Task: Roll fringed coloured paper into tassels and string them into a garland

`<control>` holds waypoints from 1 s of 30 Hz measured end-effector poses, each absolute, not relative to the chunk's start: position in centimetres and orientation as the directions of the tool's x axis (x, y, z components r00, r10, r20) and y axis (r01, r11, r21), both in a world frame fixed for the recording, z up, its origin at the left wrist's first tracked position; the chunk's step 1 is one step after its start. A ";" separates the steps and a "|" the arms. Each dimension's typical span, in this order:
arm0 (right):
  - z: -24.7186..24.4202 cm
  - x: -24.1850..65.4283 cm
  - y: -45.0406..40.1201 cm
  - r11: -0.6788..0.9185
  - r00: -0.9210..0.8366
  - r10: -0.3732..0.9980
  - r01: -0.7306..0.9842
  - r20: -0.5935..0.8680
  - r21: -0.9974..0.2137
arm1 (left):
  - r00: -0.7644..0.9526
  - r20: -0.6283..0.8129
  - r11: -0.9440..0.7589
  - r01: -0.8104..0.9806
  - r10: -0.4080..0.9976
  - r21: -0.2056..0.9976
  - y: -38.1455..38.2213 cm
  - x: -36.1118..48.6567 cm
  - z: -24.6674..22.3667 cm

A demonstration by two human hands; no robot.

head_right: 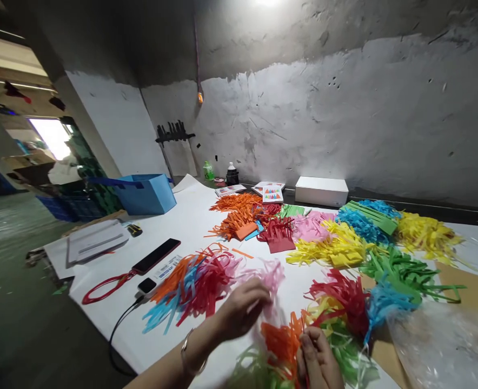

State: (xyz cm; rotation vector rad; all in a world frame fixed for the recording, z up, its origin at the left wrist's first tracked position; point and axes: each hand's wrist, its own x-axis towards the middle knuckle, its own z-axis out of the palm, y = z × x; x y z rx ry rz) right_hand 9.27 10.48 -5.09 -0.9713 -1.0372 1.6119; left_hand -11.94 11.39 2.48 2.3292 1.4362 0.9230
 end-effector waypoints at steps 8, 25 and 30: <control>-3.3 8.9 8.4 -0.257 -0.338 0.929 -0.290 -0.153 -0.922 | 0.624 0.427 -0.707 0.303 0.654 0.639 4.1 -9.0 1.2; -2.4 9.7 7.8 0.291 -0.152 0.951 0.147 0.269 -0.945 | -0.205 0.078 -0.081 -0.006 0.976 0.997 3.2 -9.4 -1.1; -3.4 12.6 7.4 0.028 -0.077 0.997 0.082 0.022 -0.996 | -0.554 0.108 -0.105 0.037 0.825 0.994 3.8 -14.0 -0.6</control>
